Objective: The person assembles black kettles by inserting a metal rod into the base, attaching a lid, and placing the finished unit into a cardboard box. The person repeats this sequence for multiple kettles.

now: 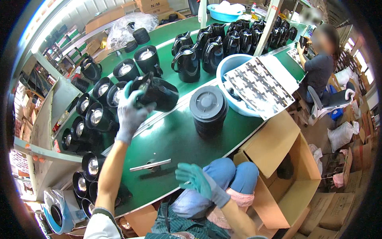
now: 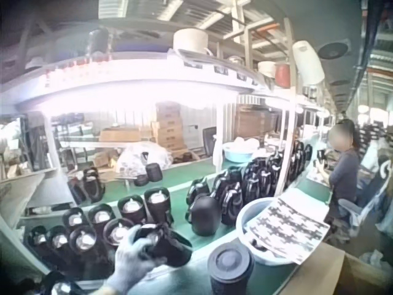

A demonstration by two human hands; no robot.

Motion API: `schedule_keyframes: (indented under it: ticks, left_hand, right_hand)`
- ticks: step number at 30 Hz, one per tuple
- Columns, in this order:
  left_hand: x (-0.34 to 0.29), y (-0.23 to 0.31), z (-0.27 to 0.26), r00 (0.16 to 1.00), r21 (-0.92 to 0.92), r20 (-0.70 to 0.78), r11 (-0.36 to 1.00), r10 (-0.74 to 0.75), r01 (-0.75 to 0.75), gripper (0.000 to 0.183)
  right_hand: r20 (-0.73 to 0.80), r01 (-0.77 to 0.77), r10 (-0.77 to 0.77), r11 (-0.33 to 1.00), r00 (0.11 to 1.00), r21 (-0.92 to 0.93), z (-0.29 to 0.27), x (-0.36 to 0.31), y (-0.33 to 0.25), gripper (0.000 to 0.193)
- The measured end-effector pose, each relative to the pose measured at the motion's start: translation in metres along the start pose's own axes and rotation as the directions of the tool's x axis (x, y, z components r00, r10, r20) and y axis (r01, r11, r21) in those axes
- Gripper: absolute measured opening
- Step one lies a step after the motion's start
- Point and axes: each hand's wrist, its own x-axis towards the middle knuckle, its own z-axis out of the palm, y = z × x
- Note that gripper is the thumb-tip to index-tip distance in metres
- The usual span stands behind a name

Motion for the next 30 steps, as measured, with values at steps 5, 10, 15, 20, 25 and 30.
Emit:
schedule_keyframes:
  ticks: [5,10,15,20,25,30]
  left_hand:
    - [0.073,-0.062,0.082,0.959,0.186,0.254,0.979,-0.126,0.079,0.068]
    - [0.123,-0.093,0.107,0.932,-0.107,0.361,0.993,0.001,0.041,0.054]
    - [0.183,-0.140,0.114,0.955,0.576,0.290,0.808,-0.060,-0.124,0.052]
    - [0.192,-0.158,0.132,0.876,0.627,0.459,0.753,-0.147,-0.202,0.036]
    - [0.203,-0.146,0.084,0.976,0.480,0.131,0.850,0.174,-0.216,0.030]
    - [0.211,-0.055,-0.038,0.898,0.320,0.026,0.847,0.439,-0.424,0.024]
  right_hand:
    - [-0.001,0.079,-0.079,0.997,0.997,-0.008,-0.022,-0.016,0.002,0.070]
    - [-0.001,0.043,-0.043,0.994,0.999,0.100,-0.038,0.000,0.000,0.069]
    - [0.032,0.000,-0.005,0.984,0.999,0.177,-0.035,0.006,-0.008,0.069]
    - [0.066,0.028,-0.038,0.988,0.997,0.151,-0.038,0.006,0.000,0.064]
    - [0.051,0.102,-0.110,0.985,0.993,0.141,-0.031,0.002,0.002,0.070]
    - [0.064,0.290,-0.283,0.938,0.957,-0.187,-0.030,0.001,-0.004,0.063]
